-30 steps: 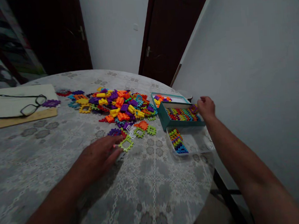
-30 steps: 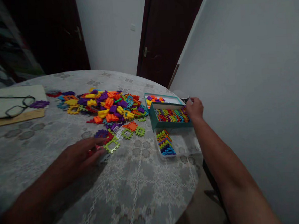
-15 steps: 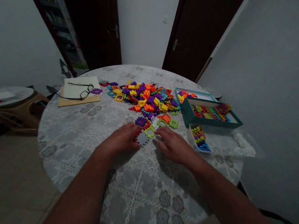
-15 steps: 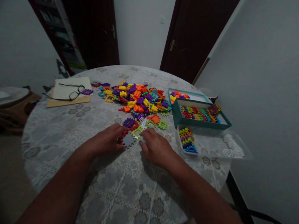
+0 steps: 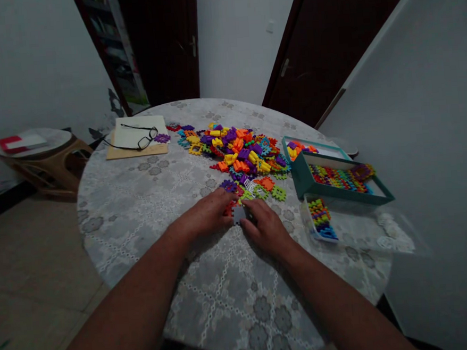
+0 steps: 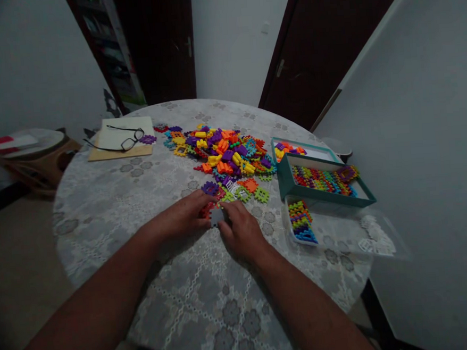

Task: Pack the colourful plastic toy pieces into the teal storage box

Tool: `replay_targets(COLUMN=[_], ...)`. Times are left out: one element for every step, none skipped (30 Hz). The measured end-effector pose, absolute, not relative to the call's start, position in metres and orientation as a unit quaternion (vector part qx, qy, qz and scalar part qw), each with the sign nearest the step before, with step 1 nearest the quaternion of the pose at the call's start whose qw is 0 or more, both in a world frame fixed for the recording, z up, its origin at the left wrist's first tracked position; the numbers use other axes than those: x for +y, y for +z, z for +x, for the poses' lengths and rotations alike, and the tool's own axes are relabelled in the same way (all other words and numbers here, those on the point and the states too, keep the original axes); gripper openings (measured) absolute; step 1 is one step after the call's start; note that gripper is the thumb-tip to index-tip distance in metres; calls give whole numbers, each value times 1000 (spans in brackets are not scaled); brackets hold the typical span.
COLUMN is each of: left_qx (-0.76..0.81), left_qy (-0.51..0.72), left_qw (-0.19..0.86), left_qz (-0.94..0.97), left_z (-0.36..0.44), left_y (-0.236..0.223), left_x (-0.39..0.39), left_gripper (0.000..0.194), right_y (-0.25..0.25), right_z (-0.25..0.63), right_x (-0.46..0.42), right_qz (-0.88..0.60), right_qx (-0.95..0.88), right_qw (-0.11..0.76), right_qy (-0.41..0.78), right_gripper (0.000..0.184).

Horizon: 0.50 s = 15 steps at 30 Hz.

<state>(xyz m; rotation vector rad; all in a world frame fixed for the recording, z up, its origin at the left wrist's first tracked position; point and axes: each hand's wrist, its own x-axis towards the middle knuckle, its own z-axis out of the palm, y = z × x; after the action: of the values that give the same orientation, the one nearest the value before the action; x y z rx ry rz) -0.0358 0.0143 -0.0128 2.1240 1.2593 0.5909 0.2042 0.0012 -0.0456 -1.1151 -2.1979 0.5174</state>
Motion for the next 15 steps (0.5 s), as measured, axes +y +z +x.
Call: replay_targets(left_qx=[473, 473, 471, 469, 466, 463, 460, 460, 463, 468, 472, 473, 468, 456, 441], left_qy=[218, 213, 209, 209, 211, 213, 217, 225, 236, 249, 262, 274, 279, 277, 270], left_qw=[297, 299, 302, 307, 314, 324, 335, 346, 356, 364, 371, 376, 382, 390, 397], left_qz=[800, 801, 802, 801, 800, 797, 793, 786, 777, 766, 756, 748, 747, 751, 759], left_z=[-36, -36, -36, -36, -37, -37, -38, -38, -39, -39, -40, -40, -40, -40, -39], left_y=[-12, -11, -10, -8, -7, -5, -4, -3, -2, -1, 0, 1, 2, 3, 4], left_x=[15, 16, 17, 17, 18, 18, 18, 18, 18, 18, 18, 18, 17, 17, 16], left_gripper=[60, 59, 57, 53, 50, 47, 44, 41, 38, 35, 33, 32, 32, 33, 34], right_y=[-46, -46, -46, -46, -45, -45, -44, -43, -42, -42, -41, -42, -42, -44, -46], right_z=[206, 208, 211, 213, 215, 217, 218, 219, 219, 218, 217, 215, 212, 210, 208], right_x=[3, 5, 7, 8, 9, 10, 10, 9, 7, 6, 4, 2, 1, 0, 0], right_qz=[-424, -428, -432, -434, -434, -430, -421, -407, -392, -379, -369, -367, -373, -385, -399], right_qx=[-822, -812, -801, -791, -782, -776, -773, -774, -776, -779, -781, -781, -777, -768, -755], right_qw=[318, 328, 337, 343, 346, 346, 344, 339, 335, 334, 336, 343, 353, 364, 376], right_qy=[209, 224, 243, 263, 284, 306, 327, 347, 362, 372, 375, 371, 365, 360, 360], right_gripper=[43, 39, 34, 31, 28, 26, 24, 22, 20, 19, 18, 18, 19, 20, 20])
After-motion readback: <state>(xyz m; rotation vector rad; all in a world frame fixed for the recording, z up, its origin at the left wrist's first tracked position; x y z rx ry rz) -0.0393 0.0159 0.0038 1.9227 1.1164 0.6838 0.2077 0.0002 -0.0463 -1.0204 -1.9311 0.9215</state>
